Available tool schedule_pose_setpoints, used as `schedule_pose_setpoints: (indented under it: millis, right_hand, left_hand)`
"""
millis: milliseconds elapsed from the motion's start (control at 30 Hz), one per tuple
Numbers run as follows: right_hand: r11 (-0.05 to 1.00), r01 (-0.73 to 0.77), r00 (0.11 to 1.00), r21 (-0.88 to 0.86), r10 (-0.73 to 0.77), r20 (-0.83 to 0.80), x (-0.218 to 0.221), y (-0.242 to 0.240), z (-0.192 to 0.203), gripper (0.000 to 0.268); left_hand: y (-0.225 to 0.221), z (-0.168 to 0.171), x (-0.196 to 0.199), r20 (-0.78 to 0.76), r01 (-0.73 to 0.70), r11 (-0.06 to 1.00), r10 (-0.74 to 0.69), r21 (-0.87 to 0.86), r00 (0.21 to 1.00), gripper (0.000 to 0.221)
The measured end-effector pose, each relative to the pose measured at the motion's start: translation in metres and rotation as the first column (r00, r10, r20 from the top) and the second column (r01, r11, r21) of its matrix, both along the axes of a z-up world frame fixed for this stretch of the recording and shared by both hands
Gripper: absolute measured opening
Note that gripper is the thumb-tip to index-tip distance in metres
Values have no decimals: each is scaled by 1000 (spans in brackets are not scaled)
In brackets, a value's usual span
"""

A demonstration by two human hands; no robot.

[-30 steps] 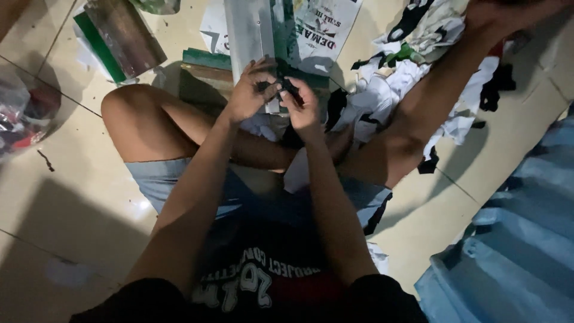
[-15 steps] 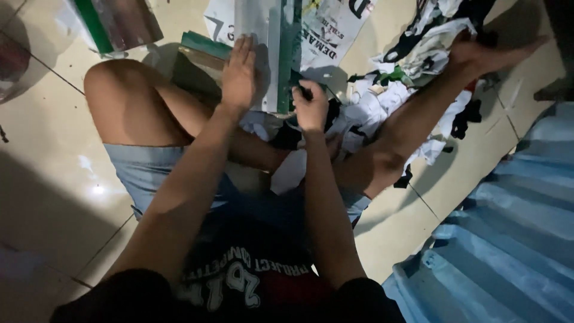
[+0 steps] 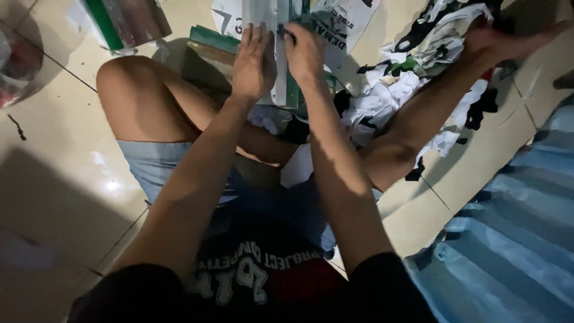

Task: Cleaning ink off a screen printing squeegee using a cloth while sitting on the floor.

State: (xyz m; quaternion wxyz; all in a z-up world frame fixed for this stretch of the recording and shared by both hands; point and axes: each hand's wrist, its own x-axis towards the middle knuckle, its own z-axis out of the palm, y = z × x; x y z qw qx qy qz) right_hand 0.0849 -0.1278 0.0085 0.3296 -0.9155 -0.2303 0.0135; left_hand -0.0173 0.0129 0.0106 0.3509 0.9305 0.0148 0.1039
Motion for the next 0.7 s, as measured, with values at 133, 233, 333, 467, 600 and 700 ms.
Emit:
schedule_pose_setpoints:
  millis: [133, 233, 333, 467, 600, 700]
  right_hand:
    - [995, -100, 991, 10, 98, 94, 6, 7, 0, 22]
    - [989, -98, 990, -106, 87, -107, -6, 3, 19, 25]
    - [962, -197, 977, -192, 175, -126, -41, -9, 27, 35]
    - [967, -184, 983, -174, 183, -24, -62, -14, 20, 27]
    - [984, -86, 992, -153, 71, -104, -2, 22, 20, 17]
    - [997, -30, 999, -72, 33, 43, 9, 31, -12, 29]
  left_hand:
    - [-1, 0, -1, 81, 12, 998, -17, 58, 997, 40]
    - [-1, -3, -1, 92, 43, 995, -52, 93, 994, 48]
    - [-2, -1, -3, 67, 11, 989, -21, 146, 998, 49]
    - [1, 4, 0, 4, 39, 994, -40, 106, 999, 56]
    - [-3, -21, -3, 3, -8, 994, 8, 107, 1000, 55]
    - [-6, -14, -6, -180, -28, 995, 44, 93, 983, 60]
